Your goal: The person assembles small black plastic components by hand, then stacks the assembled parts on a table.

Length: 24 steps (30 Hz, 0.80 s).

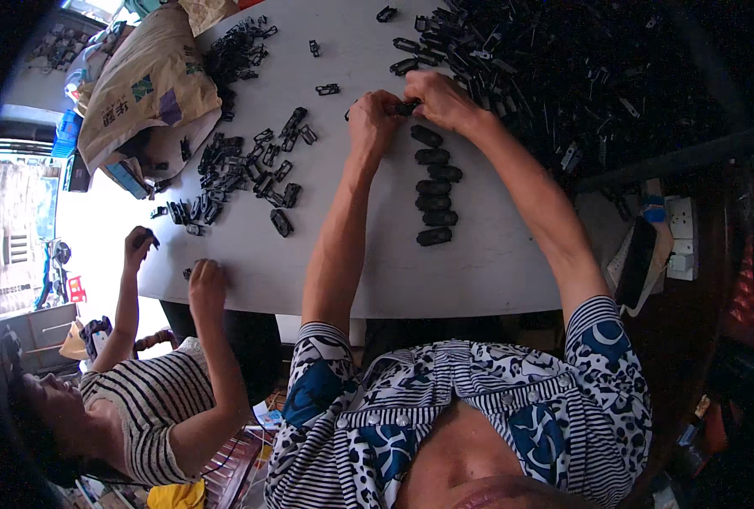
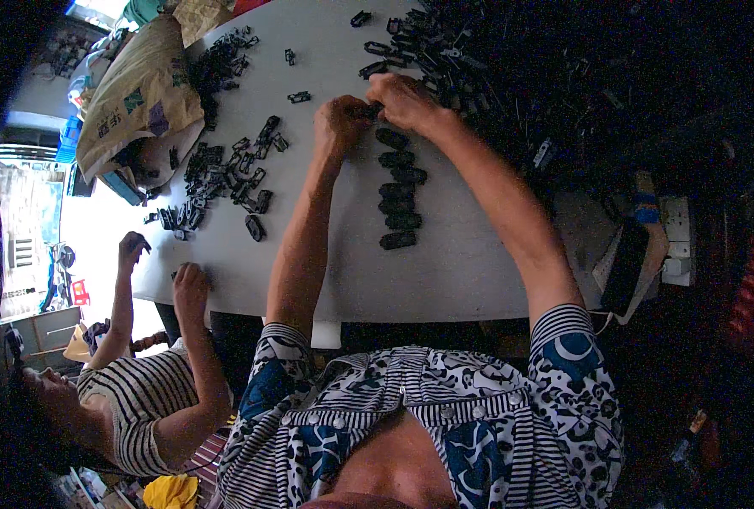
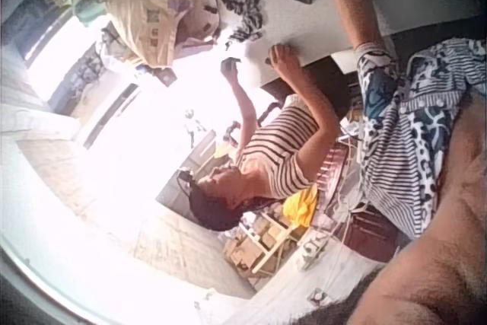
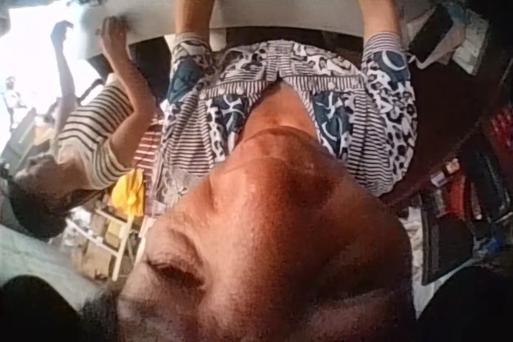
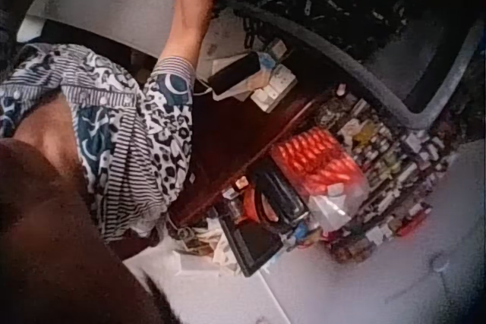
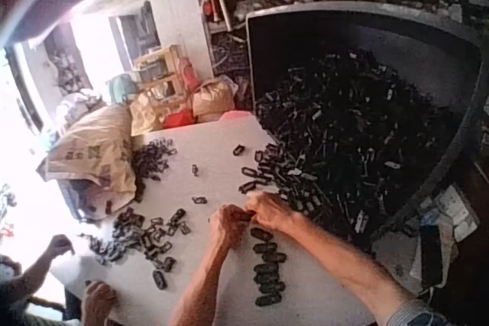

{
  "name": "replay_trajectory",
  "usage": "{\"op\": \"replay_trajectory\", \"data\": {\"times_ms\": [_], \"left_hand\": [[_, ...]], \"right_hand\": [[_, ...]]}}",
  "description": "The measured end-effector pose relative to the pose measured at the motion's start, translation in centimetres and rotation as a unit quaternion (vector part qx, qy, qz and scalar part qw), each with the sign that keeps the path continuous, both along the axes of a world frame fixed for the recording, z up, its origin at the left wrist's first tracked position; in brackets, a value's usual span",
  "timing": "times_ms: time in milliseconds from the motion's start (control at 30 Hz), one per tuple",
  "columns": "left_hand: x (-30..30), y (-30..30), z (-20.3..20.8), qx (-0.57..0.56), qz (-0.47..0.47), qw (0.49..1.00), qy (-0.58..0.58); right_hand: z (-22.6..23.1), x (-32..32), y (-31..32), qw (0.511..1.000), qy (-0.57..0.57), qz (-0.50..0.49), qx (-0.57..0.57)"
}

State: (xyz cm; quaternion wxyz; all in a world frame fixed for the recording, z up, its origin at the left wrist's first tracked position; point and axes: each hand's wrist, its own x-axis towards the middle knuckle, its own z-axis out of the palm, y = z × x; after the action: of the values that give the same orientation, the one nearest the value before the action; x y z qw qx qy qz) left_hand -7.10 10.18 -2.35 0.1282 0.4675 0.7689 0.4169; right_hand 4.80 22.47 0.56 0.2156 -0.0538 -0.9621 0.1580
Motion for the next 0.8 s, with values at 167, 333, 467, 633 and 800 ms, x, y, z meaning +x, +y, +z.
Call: {"op": "replay_trajectory", "data": {"times_ms": [167, 333, 467, 633, 800], "left_hand": [[0.0, 0.2, -0.3, -0.035, -0.001, 0.997, 0.075], [0.1, -0.2, -0.2, 0.020, 0.005, 0.997, 0.069], [-0.1, -1.1, 0.3, 0.028, 0.007, 0.997, 0.065], [-0.1, -4.5, 1.0, 0.020, -0.013, 0.999, -0.033], [2.4, -8.1, 2.8, 0.006, -0.013, 1.000, -0.009]], "right_hand": [[0.2, -0.4, 0.3, 0.998, -0.046, -0.016, -0.041], [1.4, -0.7, -0.2, 0.997, -0.058, -0.018, -0.045], [0.1, -0.7, 1.2, 0.995, -0.059, -0.055, 0.053], [1.2, 0.9, 0.7, 0.981, -0.160, -0.106, 0.031], [0.5, 1.9, 0.5, 0.994, -0.078, -0.078, -0.006]]}}
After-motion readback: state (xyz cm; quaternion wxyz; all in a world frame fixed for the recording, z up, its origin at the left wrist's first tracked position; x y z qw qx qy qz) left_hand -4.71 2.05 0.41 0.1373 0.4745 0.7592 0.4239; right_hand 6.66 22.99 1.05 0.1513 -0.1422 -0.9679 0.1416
